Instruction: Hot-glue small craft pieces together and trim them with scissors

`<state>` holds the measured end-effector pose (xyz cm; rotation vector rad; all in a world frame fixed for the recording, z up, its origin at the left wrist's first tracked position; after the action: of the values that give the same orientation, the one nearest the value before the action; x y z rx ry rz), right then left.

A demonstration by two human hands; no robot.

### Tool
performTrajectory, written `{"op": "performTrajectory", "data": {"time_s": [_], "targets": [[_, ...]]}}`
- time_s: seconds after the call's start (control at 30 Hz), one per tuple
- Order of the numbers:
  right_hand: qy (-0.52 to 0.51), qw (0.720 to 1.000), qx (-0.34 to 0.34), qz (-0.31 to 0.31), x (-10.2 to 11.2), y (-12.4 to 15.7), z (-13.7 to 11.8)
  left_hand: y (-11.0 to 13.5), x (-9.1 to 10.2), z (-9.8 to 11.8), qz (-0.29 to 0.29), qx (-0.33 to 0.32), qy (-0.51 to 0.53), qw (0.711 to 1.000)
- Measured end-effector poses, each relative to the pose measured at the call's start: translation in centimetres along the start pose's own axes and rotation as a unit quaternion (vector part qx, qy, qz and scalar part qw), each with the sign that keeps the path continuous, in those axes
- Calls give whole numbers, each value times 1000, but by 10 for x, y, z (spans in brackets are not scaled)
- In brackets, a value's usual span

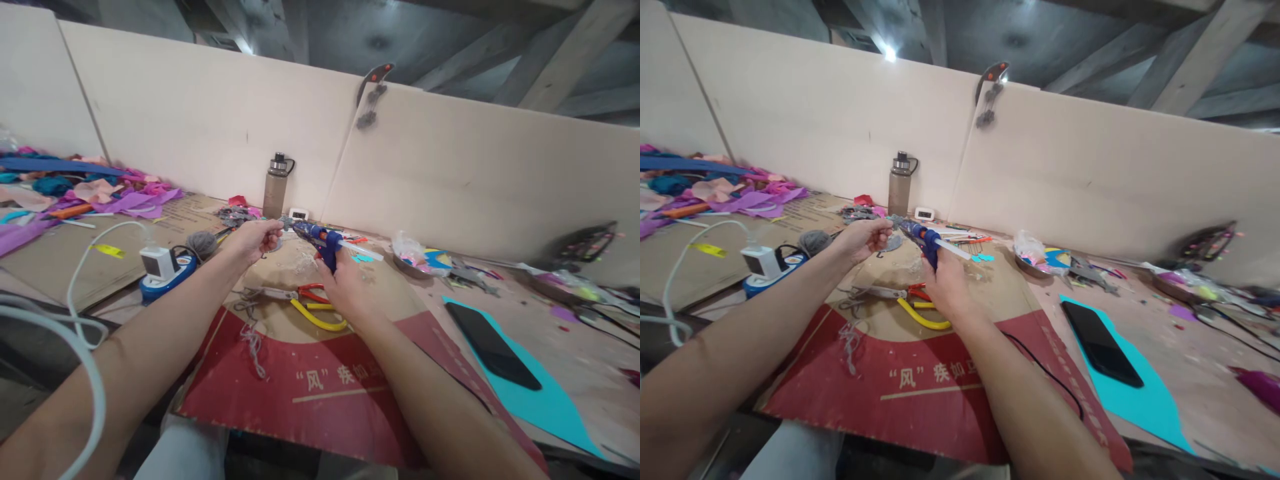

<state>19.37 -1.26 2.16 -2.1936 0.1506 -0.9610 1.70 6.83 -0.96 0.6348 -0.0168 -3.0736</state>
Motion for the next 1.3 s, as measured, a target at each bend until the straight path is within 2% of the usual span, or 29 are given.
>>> {"op": "performTrajectory", "data": {"time_s": [0.13,0.33,0.57,0.8,1.0,1.3], "targets": [[2,1000,16,20,2,1,-1,-1,-1,-2,-5,2,-6,1000],[6,1000,2,9,0,0,2,1,-7,1,-29,-15,-6,999],[3,1000,1,8,1,0,1,-1,-1,1,-5,-14,-15,1000],[5,1000,10,14,1,0,0,-3,-5,0,-30,-21,-12,999],[10,1000,3,8,-1,1,2,-1,-1,2,-6,-20,-16,1000],[24,1000,-1,11,0,1,1,-2,-6,1,-27,-32,-16,999]]}}
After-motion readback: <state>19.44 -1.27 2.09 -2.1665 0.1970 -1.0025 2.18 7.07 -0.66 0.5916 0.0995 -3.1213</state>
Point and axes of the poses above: each hand's wrist, its own y-axis away from the middle knuckle, its own x-axis out of the back of the hand, z = x × y, the point moved 10 cm from there along -y, towards the middle knuckle, and after that the axes turned 1 degree about -y, right-handed, at the moved point
